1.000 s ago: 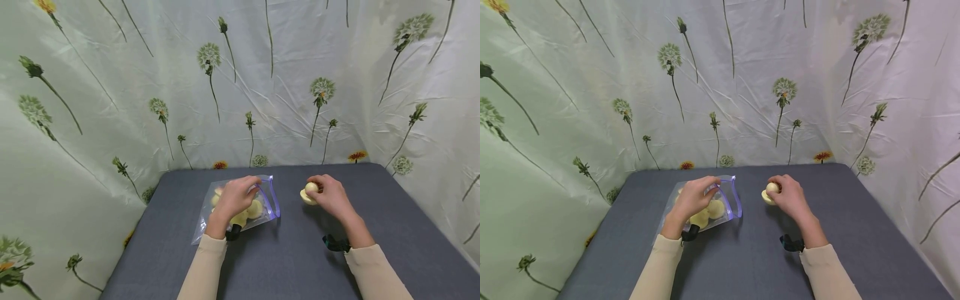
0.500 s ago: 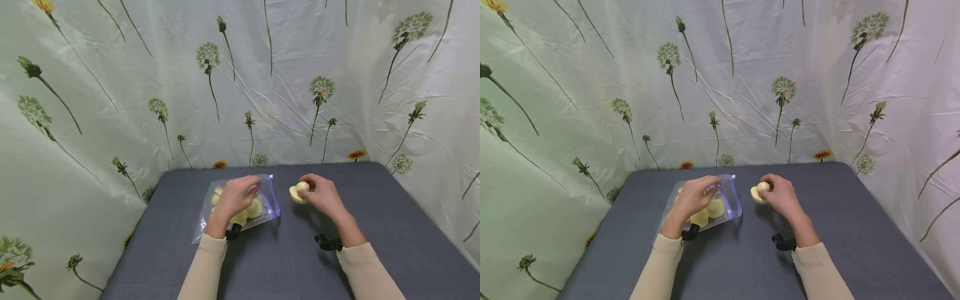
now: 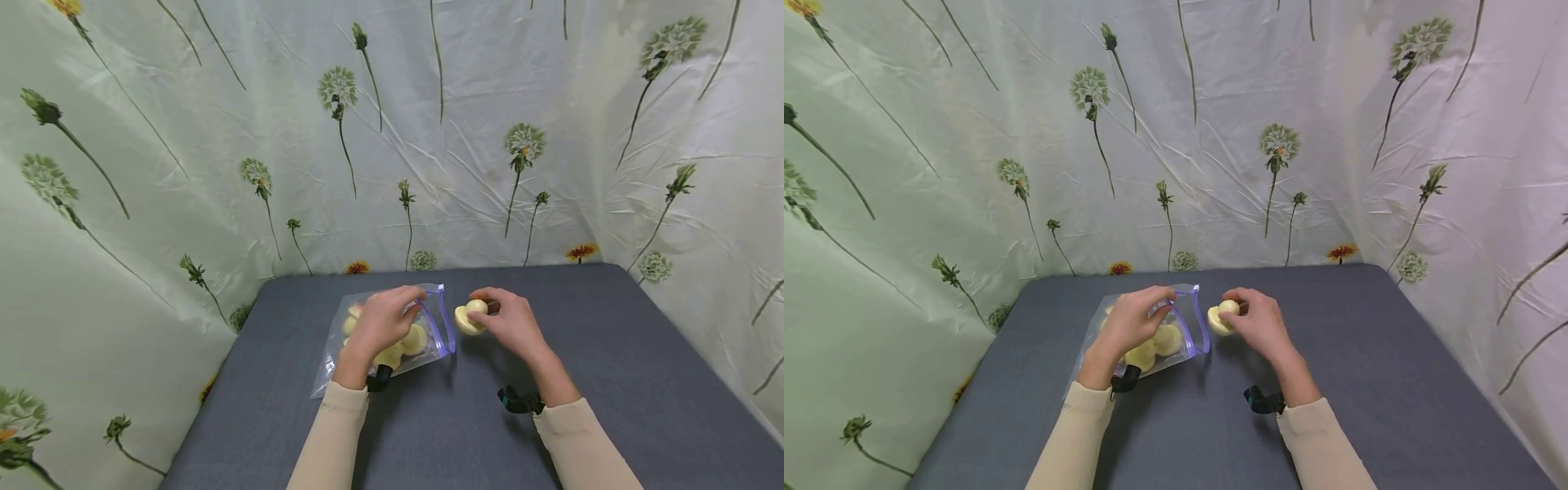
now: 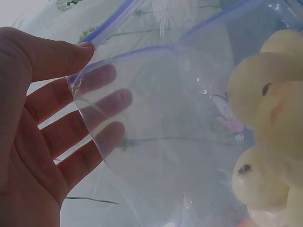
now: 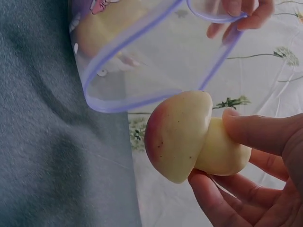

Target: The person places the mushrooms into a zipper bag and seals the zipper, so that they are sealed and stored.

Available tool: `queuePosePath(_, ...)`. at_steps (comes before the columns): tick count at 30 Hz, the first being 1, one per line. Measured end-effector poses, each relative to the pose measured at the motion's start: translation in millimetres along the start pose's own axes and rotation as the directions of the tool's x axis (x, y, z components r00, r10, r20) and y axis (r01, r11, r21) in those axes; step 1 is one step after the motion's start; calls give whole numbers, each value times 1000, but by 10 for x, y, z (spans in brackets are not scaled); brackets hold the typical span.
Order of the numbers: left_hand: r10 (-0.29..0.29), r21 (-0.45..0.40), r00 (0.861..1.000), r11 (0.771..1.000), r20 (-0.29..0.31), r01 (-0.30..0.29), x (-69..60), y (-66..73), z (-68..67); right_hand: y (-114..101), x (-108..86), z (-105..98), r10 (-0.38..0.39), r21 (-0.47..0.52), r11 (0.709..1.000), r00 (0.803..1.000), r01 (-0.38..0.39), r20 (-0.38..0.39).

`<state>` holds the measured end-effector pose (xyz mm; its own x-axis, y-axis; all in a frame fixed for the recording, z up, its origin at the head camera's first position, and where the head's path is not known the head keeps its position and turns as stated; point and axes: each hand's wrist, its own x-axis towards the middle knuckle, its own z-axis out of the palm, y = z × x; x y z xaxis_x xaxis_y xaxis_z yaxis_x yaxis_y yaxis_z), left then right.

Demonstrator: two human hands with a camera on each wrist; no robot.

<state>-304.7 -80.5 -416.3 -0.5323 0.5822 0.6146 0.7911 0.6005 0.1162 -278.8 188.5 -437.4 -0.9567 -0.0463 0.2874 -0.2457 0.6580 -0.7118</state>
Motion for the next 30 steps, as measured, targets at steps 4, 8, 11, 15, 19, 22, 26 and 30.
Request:
queuePosePath(4, -2, 1, 1000, 1000, -1, 2, 5, -1, -4, -20, -9, 49, -2, 34, 999, 1000, 2, 0)
queuePosePath(8, -13, 6, 1000, 1000, 9, 13, 2, -8, -4, -31, -18, 100, -6, 68, 998, 1000, 5, 12)
queuePosePath(11, -14, 2, 1000, 1000, 10, 14, -2, -14, -2, -36, -17, 153, -4, 88, 996, 1000, 2, 28)
queuePosePath(15, -1, -8, 1000, 1000, -4, 1, -1, -18, 2, -47, -12, 228, 6, 119, 993, 998, -14, 62)
queuePosePath(19, 5, -4, 1000, 1000, 0, -5, 2, -17, 2, -73, -8, 285, 19, 162, 986, 994, -37, 108)
queuePosePath(22, 1, 0, 1000, 1000, 14, -1, 1, -16, 6, -85, -8, 322, 28, 181, 982, 991, -52, 134)
queuePosePath(26, -1, -2, 1000, 1000, 26, 1, -1, -14, 15, -85, -12, 367, 31, 191, 980, 986, -62, 161)
queuePosePath(30, -5, -5, 1000, 1000, 30, 5, -2, -12, 25, -90, -11, 401, 32, 197, 978, 984, -67, 176)
